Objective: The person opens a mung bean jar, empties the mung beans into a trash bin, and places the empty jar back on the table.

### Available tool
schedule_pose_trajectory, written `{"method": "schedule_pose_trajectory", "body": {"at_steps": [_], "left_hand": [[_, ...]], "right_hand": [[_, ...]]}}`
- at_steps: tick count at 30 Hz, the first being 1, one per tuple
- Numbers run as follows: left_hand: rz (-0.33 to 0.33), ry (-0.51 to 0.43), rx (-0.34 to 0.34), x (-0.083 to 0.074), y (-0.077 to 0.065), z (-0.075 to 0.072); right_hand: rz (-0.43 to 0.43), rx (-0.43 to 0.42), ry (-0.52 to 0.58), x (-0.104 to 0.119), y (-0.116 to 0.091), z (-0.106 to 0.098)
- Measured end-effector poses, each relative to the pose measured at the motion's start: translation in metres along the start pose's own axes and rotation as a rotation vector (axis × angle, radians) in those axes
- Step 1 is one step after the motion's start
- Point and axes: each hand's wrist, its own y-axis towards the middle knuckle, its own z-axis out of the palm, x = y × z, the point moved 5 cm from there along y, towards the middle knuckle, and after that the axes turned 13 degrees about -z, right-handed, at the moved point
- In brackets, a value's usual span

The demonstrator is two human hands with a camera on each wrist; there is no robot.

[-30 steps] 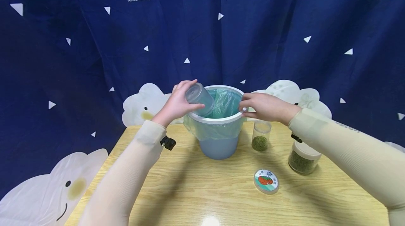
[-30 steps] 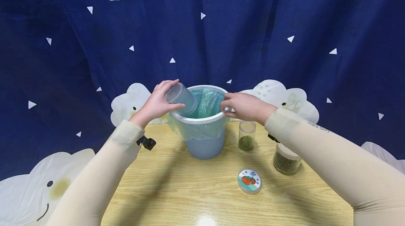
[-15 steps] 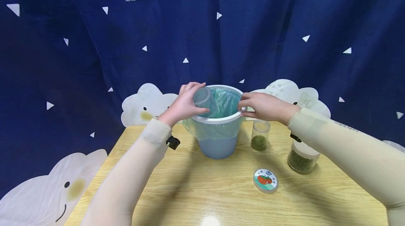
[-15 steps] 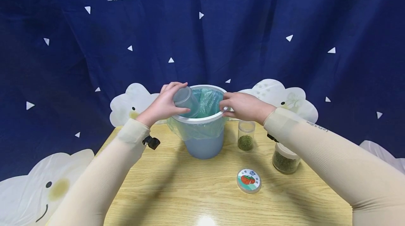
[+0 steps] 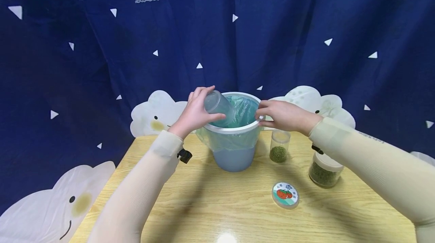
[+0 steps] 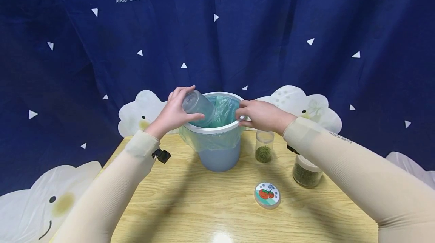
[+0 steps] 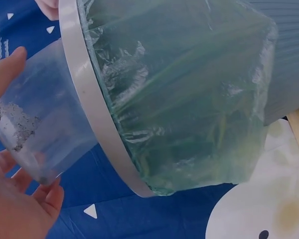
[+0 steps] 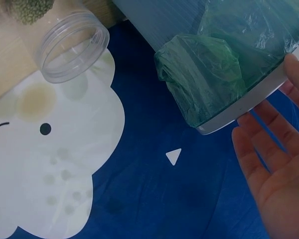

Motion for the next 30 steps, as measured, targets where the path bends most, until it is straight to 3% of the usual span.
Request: {"method": "schedule_pose_trajectory", "body": {"at_steps": [9, 19, 30], "left_hand": [[-0.043, -0.017, -0.067, 0.011, -0.003, -0.004], [-0.056, -0.101, -0.104, 0.016, -0.008, -0.007], [-0.123, -0.259, -0.075, 0.025, -0.015, -0.005]], "right_hand": [[-0.001, -0.014, -0.001, 0.001, 0.000, 0.000], [0.017, -0.022, -0.005, 0.002, -0.001, 0.001], [0.016, -0.029, -0.007, 0.004, -0.001, 0.000]]}}
